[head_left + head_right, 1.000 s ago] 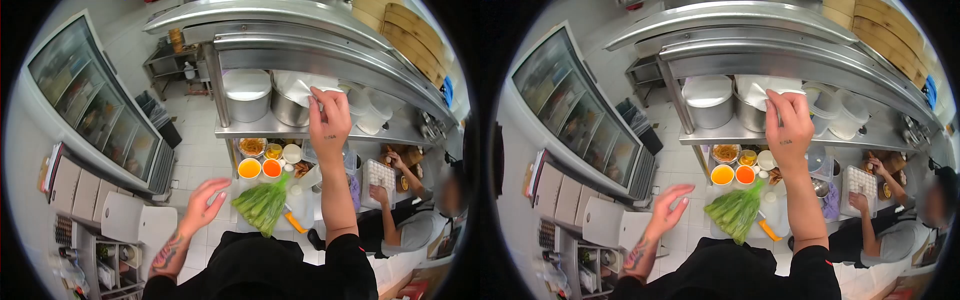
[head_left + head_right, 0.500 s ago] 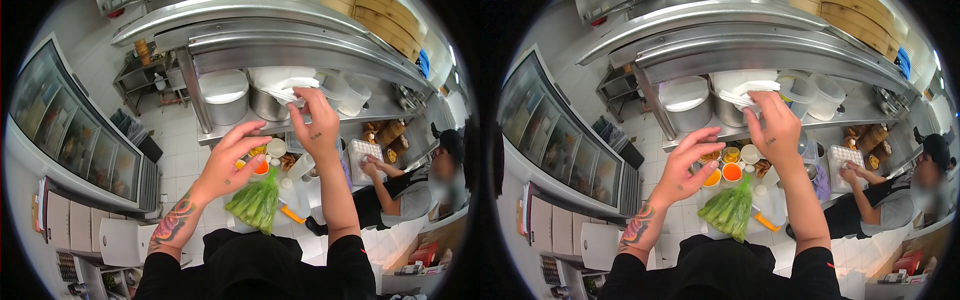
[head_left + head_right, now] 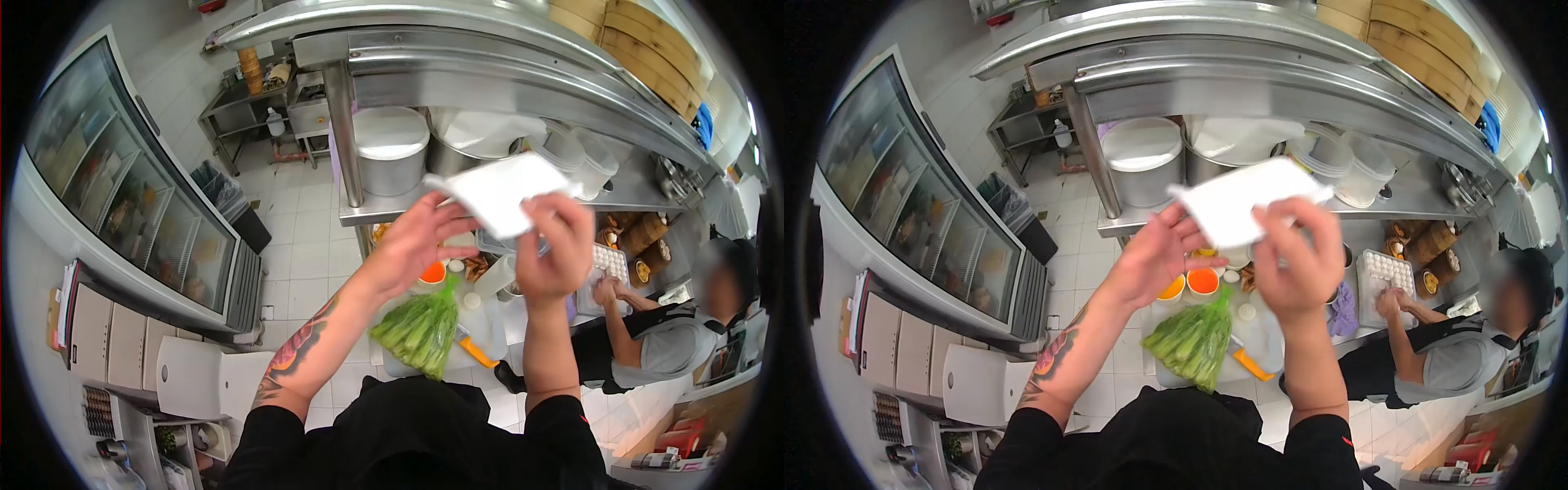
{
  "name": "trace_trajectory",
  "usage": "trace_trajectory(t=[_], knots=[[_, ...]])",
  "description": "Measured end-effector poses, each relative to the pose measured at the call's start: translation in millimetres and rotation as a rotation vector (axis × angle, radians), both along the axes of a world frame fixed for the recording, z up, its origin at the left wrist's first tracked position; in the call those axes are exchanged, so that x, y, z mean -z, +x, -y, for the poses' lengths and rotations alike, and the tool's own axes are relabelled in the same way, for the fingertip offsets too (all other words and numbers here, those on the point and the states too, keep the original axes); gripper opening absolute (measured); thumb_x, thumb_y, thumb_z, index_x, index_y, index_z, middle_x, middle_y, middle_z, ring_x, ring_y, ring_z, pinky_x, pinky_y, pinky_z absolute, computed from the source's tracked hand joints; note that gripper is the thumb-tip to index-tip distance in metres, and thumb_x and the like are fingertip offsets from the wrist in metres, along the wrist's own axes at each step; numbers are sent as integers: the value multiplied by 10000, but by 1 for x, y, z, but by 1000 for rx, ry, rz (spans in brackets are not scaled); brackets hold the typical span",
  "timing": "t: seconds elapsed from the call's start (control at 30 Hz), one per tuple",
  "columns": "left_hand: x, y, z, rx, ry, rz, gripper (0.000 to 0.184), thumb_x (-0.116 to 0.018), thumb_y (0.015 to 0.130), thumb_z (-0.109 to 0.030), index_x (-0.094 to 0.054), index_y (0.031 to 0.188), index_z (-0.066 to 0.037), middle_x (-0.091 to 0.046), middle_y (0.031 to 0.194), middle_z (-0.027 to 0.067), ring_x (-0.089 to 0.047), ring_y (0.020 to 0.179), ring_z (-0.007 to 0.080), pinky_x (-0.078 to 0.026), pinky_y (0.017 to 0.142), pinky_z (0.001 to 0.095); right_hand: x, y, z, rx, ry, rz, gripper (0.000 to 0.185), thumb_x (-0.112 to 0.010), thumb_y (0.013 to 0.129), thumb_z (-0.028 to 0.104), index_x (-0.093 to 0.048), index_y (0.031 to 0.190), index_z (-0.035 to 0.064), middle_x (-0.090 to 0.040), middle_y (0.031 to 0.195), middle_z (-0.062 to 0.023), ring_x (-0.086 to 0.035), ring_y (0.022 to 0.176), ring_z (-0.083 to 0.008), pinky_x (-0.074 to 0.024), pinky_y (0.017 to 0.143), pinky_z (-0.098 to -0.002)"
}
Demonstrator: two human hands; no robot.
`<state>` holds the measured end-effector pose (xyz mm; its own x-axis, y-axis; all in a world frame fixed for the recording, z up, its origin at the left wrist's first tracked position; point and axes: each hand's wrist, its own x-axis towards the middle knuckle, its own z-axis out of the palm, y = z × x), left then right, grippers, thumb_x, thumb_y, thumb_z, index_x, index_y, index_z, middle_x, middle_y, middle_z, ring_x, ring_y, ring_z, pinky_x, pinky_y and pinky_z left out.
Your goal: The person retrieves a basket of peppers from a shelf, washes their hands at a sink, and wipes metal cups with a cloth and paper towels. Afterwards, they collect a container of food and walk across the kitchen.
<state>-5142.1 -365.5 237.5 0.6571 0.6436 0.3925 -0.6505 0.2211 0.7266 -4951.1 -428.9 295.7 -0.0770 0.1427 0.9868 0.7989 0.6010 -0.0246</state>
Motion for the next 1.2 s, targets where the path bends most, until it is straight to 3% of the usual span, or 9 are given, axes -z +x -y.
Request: trace_trajectory(t=[0.1,0.23,0.33,0.47,0.6,0.77,0.97,1.1,1.2], knots=[[-2,-7,15,150,-335,208,586,-360,1051,-469,-357,1461,-50,-472,1444,163,-500,1309,296,-436,1054,458,47,0,14,-64,-105,78,369,-665,622,-110,-738,955,31,-653,1000,-128,-649,812,-250,-528,684,-328],[27,-5,15,-149,-415,6,436,-503,1017,-180,-433,1420,-31,-579,1335,119,-573,1225,221,-449,1044,366,96,-6,19,-125,-347,22,350,-675,636,-99,-737,954,34,-650,1108,-149,-656,836,-256,-530,690,-332],[34,-9,20,-587,-116,-145,513,-495,946,23,-407,1450,-8,-560,1352,107,-557,1215,164,-429,1040,312,96,-10,29,-156,-541,-76,382,-684,707,-84,-707,1072,25,-628,1183,-164,-647,823,-233,-536,702,-313],[39,-22,31,-851,401,-428,638,-536,933,-1,-281,1518,-5,-502,1439,161,-495,1306,227,-337,1099,333,92,-20,28,-334,-717,-277,366,-663,809,-18,-669,1173,15,-594,1250,-152,-635,870,-185,-537,768,-308],[19,-12,63,-640,595,-427,937,-599,857,41,1,1570,-49,-236,1602,222,-232,1491,308,-190,1177,384,81,-49,28,-708,-902,-540,487,-636,904,81,-506,1366,-4,-568,1290,-157,-603,1091,-220,-508,940,-361],[20,-29,71,-669,634,-387,1003,-581,807,63,58,1571,-59,-168,1622,222,-129,1517,318,-134,1193,422,89,-57,22,-1062,-902,-672,627,-648,907,77,-368,1460,-18,-472,1429,-192,-546,1249,-286,-467,1025,-410],[19,-38,69,-496,254,-189,969,-549,815,86,20,1581,-86,-163,1623,187,-219,1493,271,-241,1163,378,81,-62,20,-1029,-1044,-645,628,-642,900,36,-366,1463,-9,-429,1481,-198,-550,1251,-287,-461,1035,-413],[26,-53,53,-469,-187,-114,719,-497,906,22,-193,1552,-61,-445,1458,139,-479,1299,205,-386,1073,357,81,-65,19,-1124,-1075,-711,542,-643,896,36,-454,1401,-18,-460,1458,-197,-563,1241,-279,-469,1027,-403],[39,-63,48,-417,-363,-21,543,-478,946,-57,-345,1470,-10,-524,1373,131,-522,1265,229,-421,1059,390,75,-59,24,-662,-884,-107,357,-725,829,54,-654,1176,7,-609,1306,-143,-617,1172,-261,-494,957,-361]])
